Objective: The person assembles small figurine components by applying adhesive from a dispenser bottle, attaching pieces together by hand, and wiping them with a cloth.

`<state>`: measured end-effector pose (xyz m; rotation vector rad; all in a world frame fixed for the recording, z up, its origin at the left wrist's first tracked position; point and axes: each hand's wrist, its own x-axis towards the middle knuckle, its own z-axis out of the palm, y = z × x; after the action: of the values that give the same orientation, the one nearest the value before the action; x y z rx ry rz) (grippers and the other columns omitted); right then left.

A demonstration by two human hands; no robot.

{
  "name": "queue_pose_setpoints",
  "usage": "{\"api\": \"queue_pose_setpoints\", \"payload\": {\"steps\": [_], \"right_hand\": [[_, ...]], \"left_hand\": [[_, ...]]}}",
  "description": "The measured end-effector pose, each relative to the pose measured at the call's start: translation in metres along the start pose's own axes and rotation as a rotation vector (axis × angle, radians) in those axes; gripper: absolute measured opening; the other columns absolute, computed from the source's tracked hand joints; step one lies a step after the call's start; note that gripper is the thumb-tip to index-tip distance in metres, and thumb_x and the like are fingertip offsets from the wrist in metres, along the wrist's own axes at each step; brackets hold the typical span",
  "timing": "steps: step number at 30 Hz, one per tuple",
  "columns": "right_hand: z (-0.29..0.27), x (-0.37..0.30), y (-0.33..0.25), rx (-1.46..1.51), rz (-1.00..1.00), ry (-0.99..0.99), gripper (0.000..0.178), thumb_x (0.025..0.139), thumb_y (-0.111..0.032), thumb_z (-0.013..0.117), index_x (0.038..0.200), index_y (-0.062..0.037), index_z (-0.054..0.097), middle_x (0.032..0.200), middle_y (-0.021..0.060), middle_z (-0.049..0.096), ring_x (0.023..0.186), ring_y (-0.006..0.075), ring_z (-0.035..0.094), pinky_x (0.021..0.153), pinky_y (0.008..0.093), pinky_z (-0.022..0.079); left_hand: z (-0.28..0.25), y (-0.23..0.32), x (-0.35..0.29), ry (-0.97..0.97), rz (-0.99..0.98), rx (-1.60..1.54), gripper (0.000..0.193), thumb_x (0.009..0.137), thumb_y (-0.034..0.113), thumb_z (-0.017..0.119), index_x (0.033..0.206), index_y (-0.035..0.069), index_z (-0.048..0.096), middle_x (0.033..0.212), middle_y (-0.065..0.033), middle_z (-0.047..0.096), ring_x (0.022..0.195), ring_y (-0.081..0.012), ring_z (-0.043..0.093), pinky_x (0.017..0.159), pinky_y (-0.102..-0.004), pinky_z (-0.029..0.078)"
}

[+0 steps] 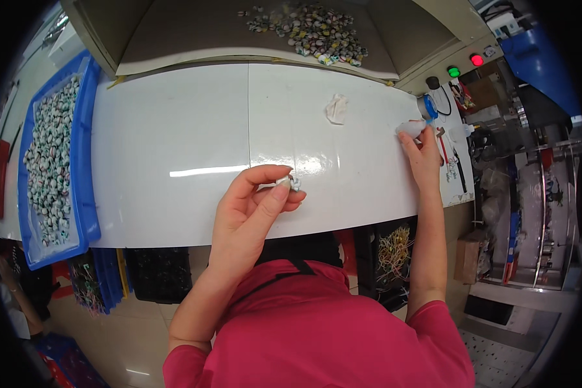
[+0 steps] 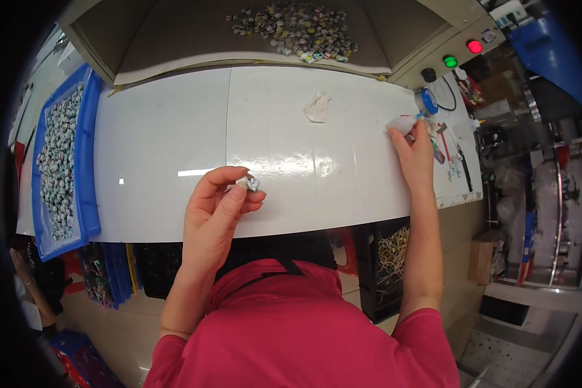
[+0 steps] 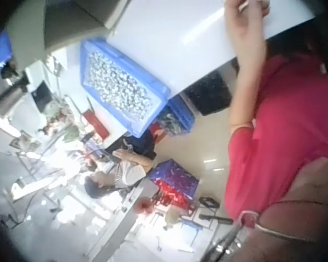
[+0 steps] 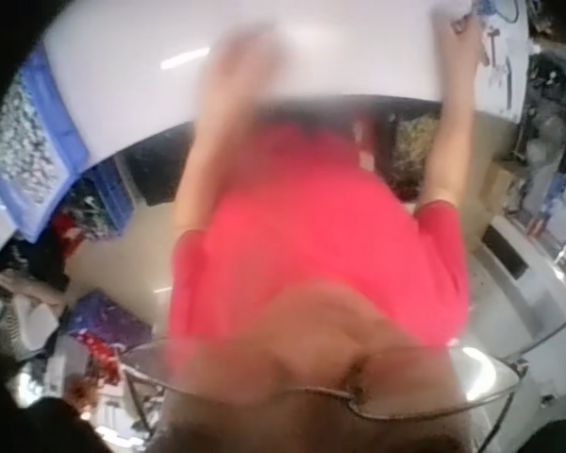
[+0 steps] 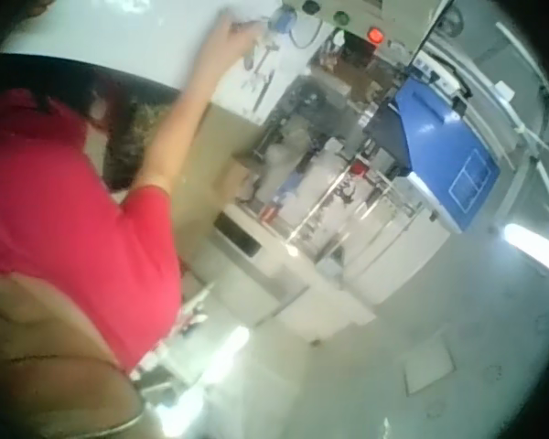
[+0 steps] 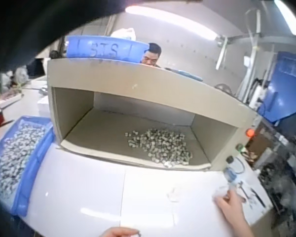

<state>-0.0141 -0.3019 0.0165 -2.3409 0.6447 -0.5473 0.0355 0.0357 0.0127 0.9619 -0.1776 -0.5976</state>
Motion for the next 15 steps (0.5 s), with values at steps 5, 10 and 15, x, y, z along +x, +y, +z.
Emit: {"api": "queue_pose_setpoints", "payload": {"steps": [5,10,15], "right_hand": [[-0.012,-0.017,-0.013,-0.009,-0.274,0.464,0.030,0.084,-0.013,0.066,0.108,-0.0004,0.054,0.103,0.0075,0.057,0.088,0.0145,0.054,0.076,0.0250,0.042],[0.044,-0.008,-0.083,0.062,-0.450,0.005,0.020,0.087,-0.011,0.061,0.105,-0.0046,0.058,0.103,0.0080,0.059,0.083,0.0204,0.058,0.070,0.0293,0.046],[0.067,0.025,-0.058,-0.094,-0.533,-0.180,0.020,0.088,-0.015,0.059,0.104,-0.0034,0.059,0.105,0.0097,0.060,0.083,0.0247,0.059,0.071,0.0328,0.047]], "left_hand": [[0.019,-0.009,0.014,0.004,0.038,0.105,0.026,0.094,0.006,0.050,0.119,-0.002,0.051,0.106,-0.0100,0.061,0.098,-0.0165,0.062,0.087,-0.0264,0.048],[0.023,-0.021,0.014,0.006,0.117,0.164,0.026,0.094,0.005,0.051,0.118,-0.003,0.050,0.104,-0.0086,0.060,0.099,-0.0138,0.059,0.088,-0.0255,0.046],[0.025,-0.027,0.012,0.041,0.163,0.242,0.026,0.093,0.008,0.053,0.117,-0.002,0.051,0.102,-0.0088,0.061,0.095,-0.0157,0.061,0.086,-0.0288,0.049]]}}
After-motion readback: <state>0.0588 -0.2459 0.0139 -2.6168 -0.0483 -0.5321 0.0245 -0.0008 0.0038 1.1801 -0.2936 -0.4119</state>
